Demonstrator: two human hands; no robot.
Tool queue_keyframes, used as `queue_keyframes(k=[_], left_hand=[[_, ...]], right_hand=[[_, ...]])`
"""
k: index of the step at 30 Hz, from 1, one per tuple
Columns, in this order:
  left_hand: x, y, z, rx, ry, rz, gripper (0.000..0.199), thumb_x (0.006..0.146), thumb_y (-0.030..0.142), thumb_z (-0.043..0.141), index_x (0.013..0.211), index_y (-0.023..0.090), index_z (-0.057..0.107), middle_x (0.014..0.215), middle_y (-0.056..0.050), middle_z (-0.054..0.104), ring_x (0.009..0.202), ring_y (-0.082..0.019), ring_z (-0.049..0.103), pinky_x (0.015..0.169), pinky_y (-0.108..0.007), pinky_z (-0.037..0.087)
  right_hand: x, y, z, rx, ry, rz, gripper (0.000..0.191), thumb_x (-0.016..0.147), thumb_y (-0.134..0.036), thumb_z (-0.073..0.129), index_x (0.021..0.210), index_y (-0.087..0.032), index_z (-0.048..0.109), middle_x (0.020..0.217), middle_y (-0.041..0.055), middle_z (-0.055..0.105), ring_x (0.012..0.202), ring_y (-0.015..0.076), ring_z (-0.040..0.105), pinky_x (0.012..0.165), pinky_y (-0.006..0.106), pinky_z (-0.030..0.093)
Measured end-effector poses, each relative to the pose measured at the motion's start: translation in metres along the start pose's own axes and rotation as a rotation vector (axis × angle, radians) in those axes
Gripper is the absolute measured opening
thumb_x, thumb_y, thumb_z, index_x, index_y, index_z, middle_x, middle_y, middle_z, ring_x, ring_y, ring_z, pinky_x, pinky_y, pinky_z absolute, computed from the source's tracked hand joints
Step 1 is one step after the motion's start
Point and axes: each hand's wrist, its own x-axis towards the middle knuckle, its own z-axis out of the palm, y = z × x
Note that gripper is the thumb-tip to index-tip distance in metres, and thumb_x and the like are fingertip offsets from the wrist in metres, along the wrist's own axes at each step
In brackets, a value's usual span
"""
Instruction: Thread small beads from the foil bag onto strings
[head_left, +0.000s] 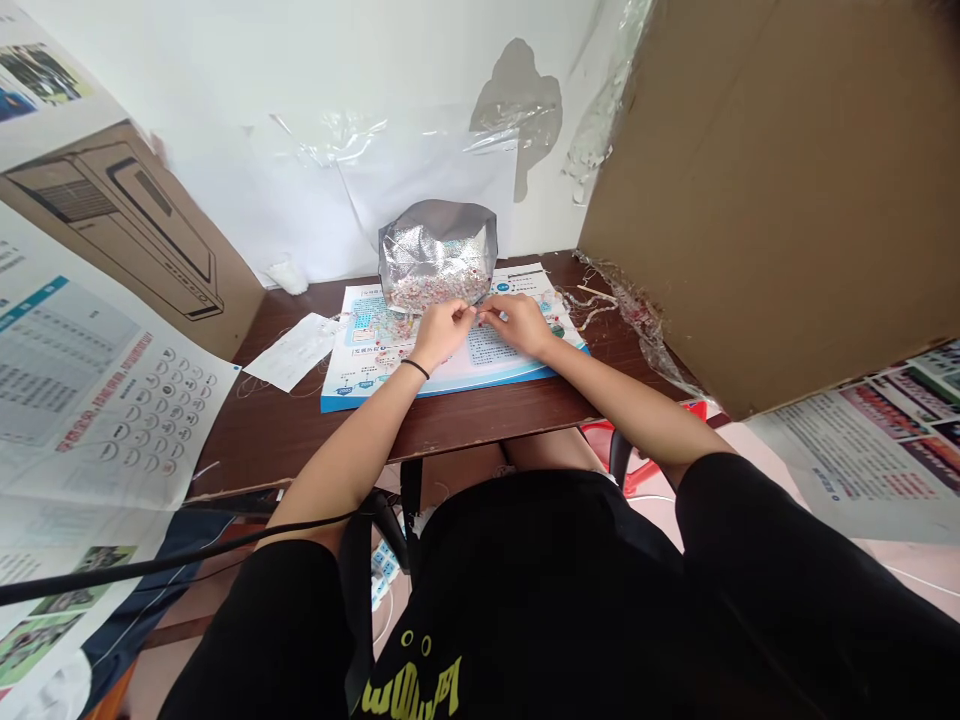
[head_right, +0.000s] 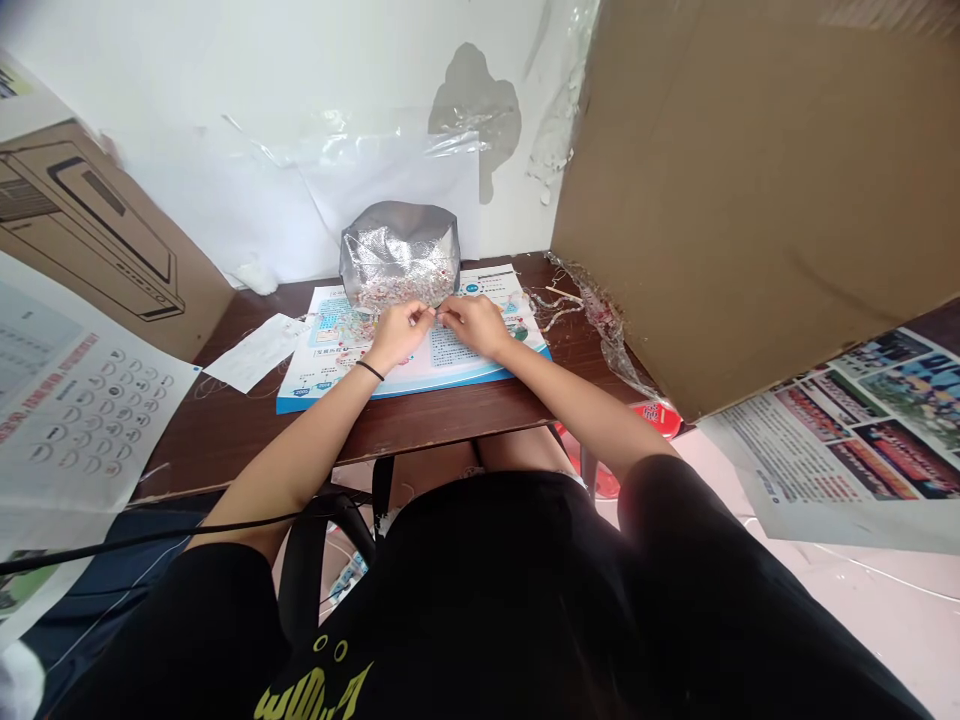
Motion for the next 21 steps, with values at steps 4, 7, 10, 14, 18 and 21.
queue_keyframes(k=[4,7,10,14,18,21], left_hand=[[0.013,-0.02,-0.016,0.127,0.129,0.174,0.014,0.078,0.013,0.069,0.067,0.022,0.068,0.084,-0.008,0.066,0.106,-0.029,0.055,0.108,-0.04,0.037],[0.021,-0.036,-0.025,0.181,0.09,0.144,0.013,0.077,0.011,0.067,0.07,0.022,0.071,0.089,-0.01,0.068,0.114,-0.032,0.052,0.119,-0.049,0.028],[0.025,-0.044,-0.025,0.207,0.056,0.097,0.021,0.075,0.01,0.065,0.058,0.022,0.065,0.083,-0.011,0.067,0.113,-0.033,0.052,0.121,-0.054,0.024],[0.026,-0.046,-0.022,0.113,0.092,0.098,0.027,0.07,0.008,0.069,0.05,0.024,0.062,0.074,-0.009,0.064,0.109,-0.032,0.053,0.121,-0.053,0.027],[0.028,-0.047,-0.023,0.053,0.104,0.06,0.029,0.067,0.006,0.072,0.047,0.024,0.062,0.069,-0.006,0.061,0.096,-0.026,0.056,0.118,-0.048,0.034],[0.029,-0.048,-0.023,-0.046,0.124,0.025,0.028,0.063,0.006,0.077,0.047,0.026,0.065,0.068,-0.006,0.063,0.091,-0.025,0.057,0.114,-0.046,0.04]], right_hand=[[0.001,0.002,-0.003,-0.033,0.003,0.015,0.016,0.093,-0.024,0.057,0.09,-0.02,0.073,0.089,0.0037,0.076,0.083,0.0195,0.066,0.084,0.029,0.046],[0.002,0.003,-0.005,-0.015,0.012,0.013,0.018,0.093,-0.024,0.056,0.088,-0.019,0.072,0.087,0.0041,0.075,0.08,0.0192,0.065,0.082,0.029,0.046],[0.002,0.003,-0.005,0.003,0.022,0.006,0.018,0.093,-0.024,0.055,0.086,-0.019,0.071,0.085,0.0037,0.075,0.079,0.0189,0.065,0.08,0.029,0.046],[0.002,0.003,-0.003,-0.004,0.023,-0.004,0.017,0.092,-0.024,0.056,0.086,-0.02,0.071,0.083,0.003,0.074,0.078,0.0182,0.064,0.08,0.029,0.046],[0.003,0.005,-0.003,-0.017,0.034,-0.003,0.017,0.092,-0.024,0.055,0.087,-0.02,0.071,0.083,0.0035,0.074,0.077,0.0182,0.064,0.079,0.029,0.046],[0.003,0.006,-0.003,-0.024,0.028,-0.001,0.018,0.092,-0.025,0.055,0.087,-0.02,0.071,0.082,0.003,0.074,0.077,0.0184,0.064,0.079,0.029,0.047]])
